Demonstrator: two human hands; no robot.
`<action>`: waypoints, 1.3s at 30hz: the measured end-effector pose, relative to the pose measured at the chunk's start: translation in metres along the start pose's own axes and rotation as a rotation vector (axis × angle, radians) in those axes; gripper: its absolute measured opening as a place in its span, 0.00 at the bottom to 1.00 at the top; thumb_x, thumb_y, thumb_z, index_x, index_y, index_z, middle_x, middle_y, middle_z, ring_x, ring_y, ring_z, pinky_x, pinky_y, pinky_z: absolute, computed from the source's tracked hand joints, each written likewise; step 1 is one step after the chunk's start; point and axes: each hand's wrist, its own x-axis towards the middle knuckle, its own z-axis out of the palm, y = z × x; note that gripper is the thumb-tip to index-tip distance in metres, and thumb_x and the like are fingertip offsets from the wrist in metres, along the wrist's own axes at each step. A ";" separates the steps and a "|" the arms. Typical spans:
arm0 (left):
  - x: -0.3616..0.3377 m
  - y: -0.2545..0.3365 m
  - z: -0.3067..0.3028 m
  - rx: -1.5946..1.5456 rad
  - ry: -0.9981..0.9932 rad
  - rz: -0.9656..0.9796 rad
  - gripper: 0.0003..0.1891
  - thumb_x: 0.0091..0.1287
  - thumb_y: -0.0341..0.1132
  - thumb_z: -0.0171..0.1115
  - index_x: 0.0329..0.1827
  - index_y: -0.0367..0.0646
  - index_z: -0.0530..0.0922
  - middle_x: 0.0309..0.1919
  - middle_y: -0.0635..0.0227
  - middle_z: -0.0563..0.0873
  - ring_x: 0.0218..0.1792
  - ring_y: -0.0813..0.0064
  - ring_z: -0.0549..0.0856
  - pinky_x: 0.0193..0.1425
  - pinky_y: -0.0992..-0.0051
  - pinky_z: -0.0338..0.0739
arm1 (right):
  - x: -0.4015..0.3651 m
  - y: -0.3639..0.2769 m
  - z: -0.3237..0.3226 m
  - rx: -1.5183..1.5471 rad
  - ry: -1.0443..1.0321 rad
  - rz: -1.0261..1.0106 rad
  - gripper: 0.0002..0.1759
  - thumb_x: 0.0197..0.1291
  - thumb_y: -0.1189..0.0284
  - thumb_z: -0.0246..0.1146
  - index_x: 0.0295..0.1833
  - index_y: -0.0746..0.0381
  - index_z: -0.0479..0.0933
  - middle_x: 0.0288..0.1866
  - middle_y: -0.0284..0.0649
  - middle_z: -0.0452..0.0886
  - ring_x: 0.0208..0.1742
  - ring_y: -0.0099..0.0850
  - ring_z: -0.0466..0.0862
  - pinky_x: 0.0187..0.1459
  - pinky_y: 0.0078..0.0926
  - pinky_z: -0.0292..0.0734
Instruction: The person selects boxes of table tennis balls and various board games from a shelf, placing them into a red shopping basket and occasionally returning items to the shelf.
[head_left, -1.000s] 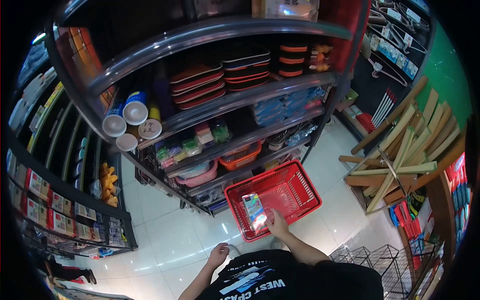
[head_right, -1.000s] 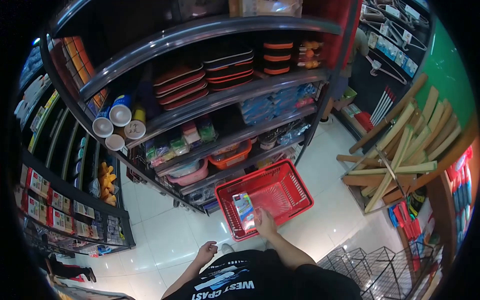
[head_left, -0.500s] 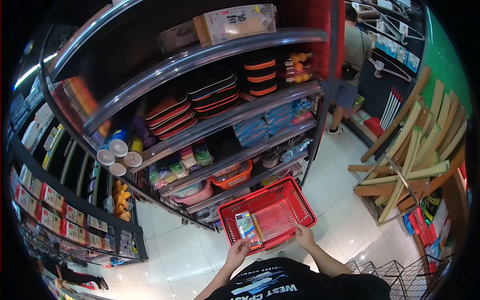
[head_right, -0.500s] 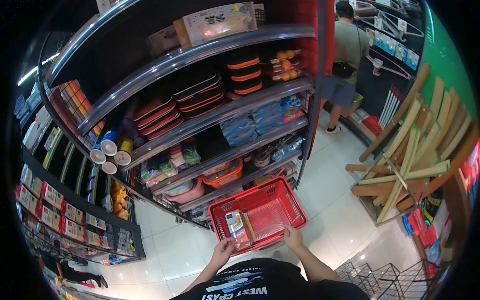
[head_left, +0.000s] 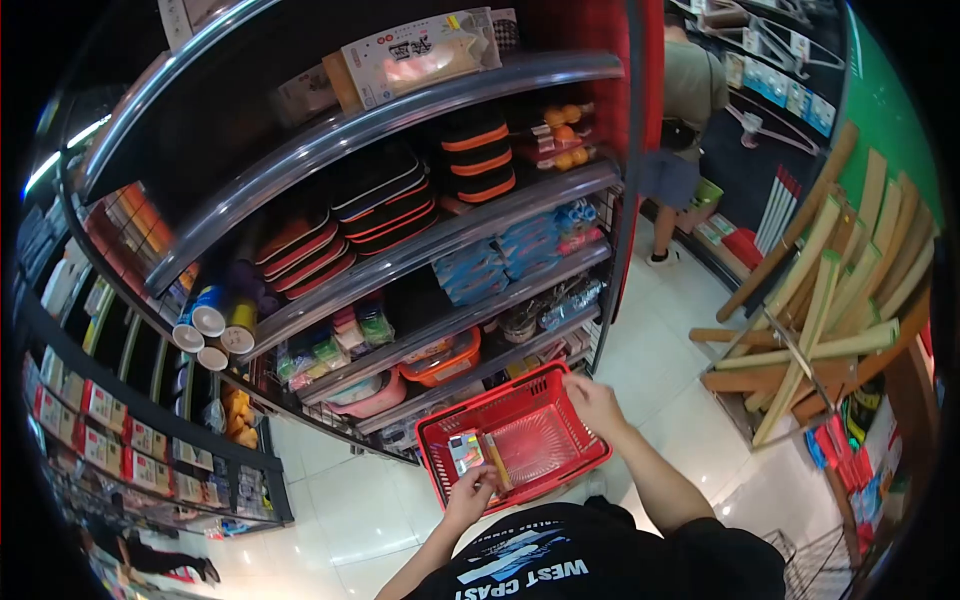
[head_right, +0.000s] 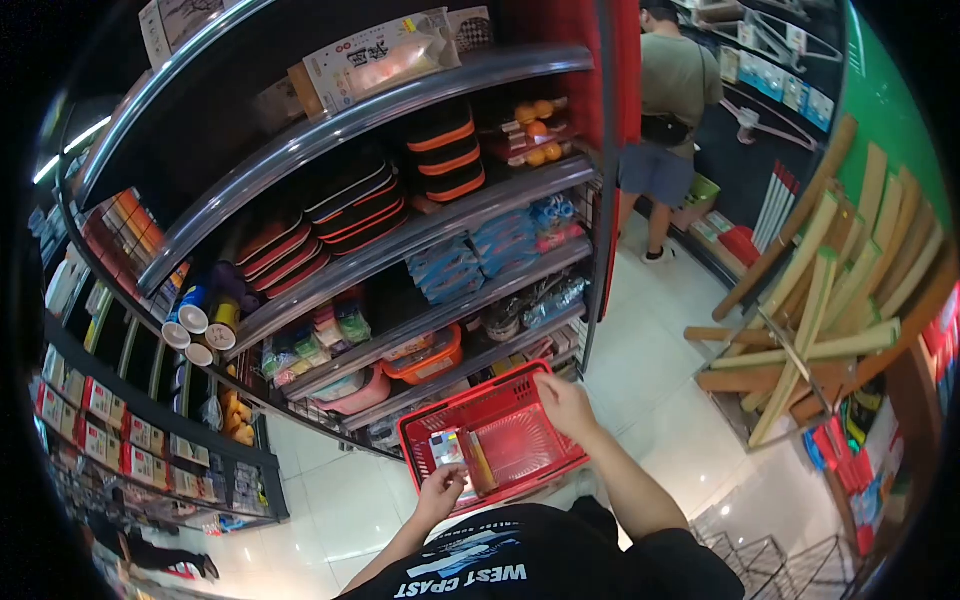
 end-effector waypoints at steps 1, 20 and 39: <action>-0.004 0.009 0.009 0.021 0.038 -0.055 0.14 0.68 0.28 0.57 0.54 0.36 0.78 0.40 0.63 0.86 0.41 0.78 0.84 0.45 0.76 0.79 | 0.029 -0.007 -0.012 0.015 -0.005 -0.050 0.14 0.67 0.69 0.59 0.54 0.65 0.79 0.44 0.52 0.85 0.45 0.42 0.87 0.45 0.30 0.80; -0.005 0.027 0.137 -0.247 0.441 -0.134 0.13 0.67 0.27 0.60 0.53 0.35 0.79 0.35 0.68 0.83 0.37 0.80 0.81 0.44 0.78 0.77 | 0.338 -0.351 -0.164 -0.055 0.149 -1.089 0.30 0.54 0.56 0.70 0.59 0.59 0.77 0.51 0.57 0.82 0.49 0.41 0.86 0.52 0.42 0.79; 0.029 0.034 0.195 -0.262 0.617 -0.178 0.15 0.66 0.25 0.57 0.55 0.36 0.78 0.40 0.65 0.86 0.40 0.78 0.83 0.48 0.78 0.78 | 0.422 -0.393 -0.121 -0.710 -0.124 -1.126 0.29 0.54 0.51 0.69 0.52 0.63 0.79 0.44 0.49 0.85 0.45 0.44 0.85 0.49 0.39 0.79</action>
